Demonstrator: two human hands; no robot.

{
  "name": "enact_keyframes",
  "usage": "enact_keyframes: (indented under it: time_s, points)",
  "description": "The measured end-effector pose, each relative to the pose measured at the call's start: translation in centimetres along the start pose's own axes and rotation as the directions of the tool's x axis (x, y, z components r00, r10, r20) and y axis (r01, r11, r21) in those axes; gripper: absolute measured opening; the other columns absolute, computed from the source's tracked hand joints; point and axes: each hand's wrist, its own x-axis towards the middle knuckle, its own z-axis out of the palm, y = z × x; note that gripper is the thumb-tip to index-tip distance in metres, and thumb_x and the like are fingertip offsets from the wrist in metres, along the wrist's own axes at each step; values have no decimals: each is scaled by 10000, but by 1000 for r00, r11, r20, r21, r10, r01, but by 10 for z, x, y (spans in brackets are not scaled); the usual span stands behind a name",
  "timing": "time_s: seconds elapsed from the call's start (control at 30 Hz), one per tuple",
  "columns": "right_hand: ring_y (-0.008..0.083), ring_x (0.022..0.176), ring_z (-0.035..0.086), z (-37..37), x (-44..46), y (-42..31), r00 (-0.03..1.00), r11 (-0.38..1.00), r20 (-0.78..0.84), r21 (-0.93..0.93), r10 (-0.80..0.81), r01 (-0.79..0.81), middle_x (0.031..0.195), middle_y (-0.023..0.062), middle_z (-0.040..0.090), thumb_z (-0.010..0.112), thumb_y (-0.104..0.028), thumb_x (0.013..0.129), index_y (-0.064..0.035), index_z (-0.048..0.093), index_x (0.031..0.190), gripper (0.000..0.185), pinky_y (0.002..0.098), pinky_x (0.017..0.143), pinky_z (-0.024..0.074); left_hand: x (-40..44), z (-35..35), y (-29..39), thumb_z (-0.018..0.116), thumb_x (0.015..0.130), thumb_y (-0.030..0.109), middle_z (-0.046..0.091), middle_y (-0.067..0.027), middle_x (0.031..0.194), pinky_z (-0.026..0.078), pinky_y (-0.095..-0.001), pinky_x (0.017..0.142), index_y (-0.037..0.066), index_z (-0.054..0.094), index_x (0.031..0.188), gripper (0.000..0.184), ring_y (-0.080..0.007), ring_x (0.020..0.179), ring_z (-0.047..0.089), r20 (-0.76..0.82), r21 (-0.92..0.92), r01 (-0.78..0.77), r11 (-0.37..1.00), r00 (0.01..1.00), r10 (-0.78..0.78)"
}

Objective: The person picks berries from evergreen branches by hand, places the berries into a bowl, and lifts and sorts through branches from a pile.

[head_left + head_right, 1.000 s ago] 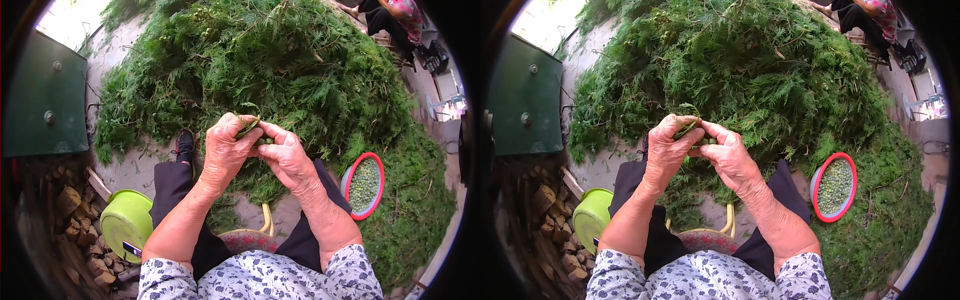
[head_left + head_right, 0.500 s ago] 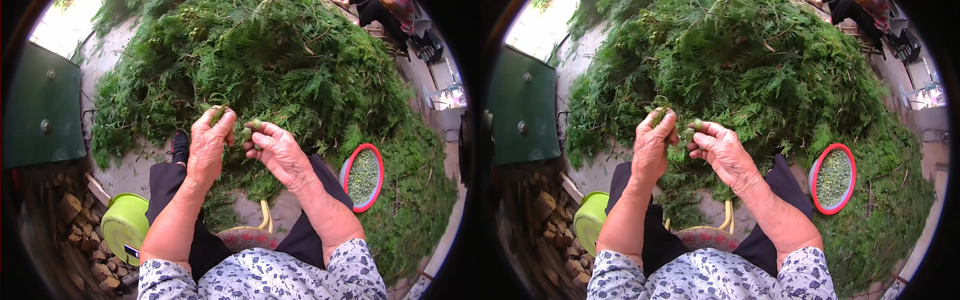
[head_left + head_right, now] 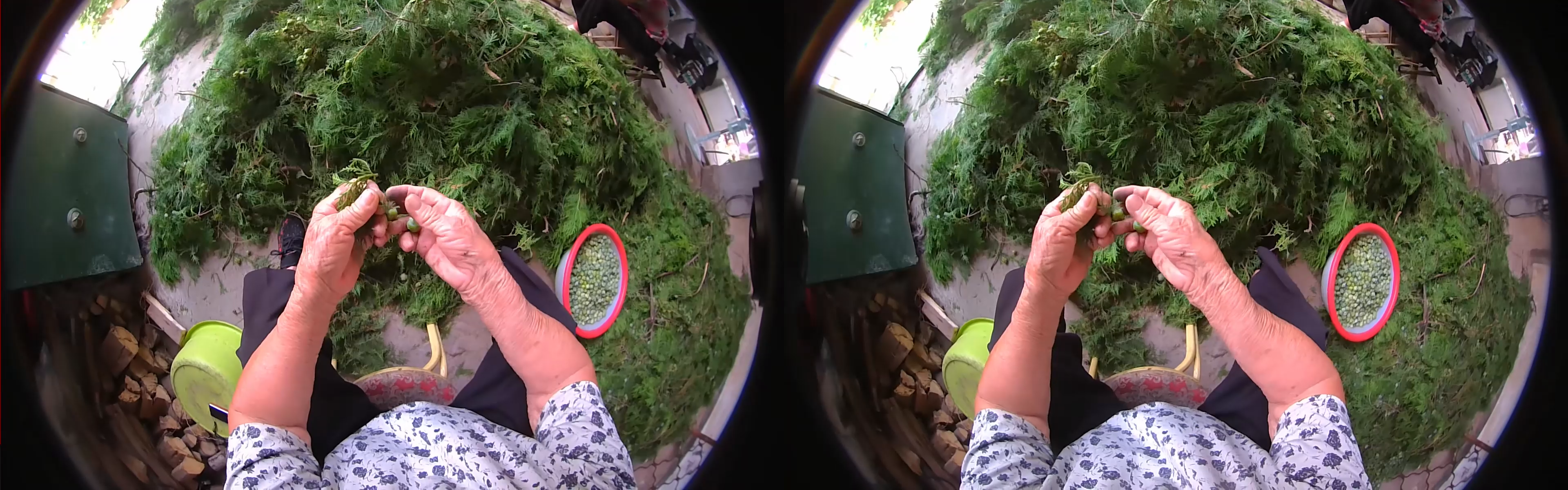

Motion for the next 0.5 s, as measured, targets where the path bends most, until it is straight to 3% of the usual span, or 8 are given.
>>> enact_keyframes:
  time_s: [0.17,0.27,0.33,0.5]
  points:
    - [91,662,563,-1,2,6,999,987,-5,-158,42,-42,843,42,617,557,-122,872,-3,534,1031,200,202,533,439,0,1,-1,553,877,177,518,-1,686,395,-231,530,36,547,882,142,-86,586,476,-7,110,-24,994,1000,25]
    - [136,726,587,-2,1,5,999,984,-8,-168,52,-53,858,58,616,539,-118,879,-11,532,1031,186,212,567,440,0,0,1,540,887,193,535,-14,665,421,-213,527,11,566,892,184,-89,563,493,2,81,27,996,1000,-27]
    - [119,734,579,-2,1,5,999,978,16,-204,33,-29,865,48,604,532,-108,882,-7,513,1051,198,214,589,448,0,2,2,526,897,197,557,-31,679,437,-218,525,10,567,898,191,-98,557,521,4,71,-2,997,1000,2]
    - [101,707,552,-10,-7,-1,991,981,-131,-191,-6,-20,843,47,567,502,-68,889,15,507,1038,171,217,603,472,2,-8,-4,523,902,185,513,-24,730,388,-216,530,40,515,908,145,-100,601,481,84,-102,9,995,996,0]
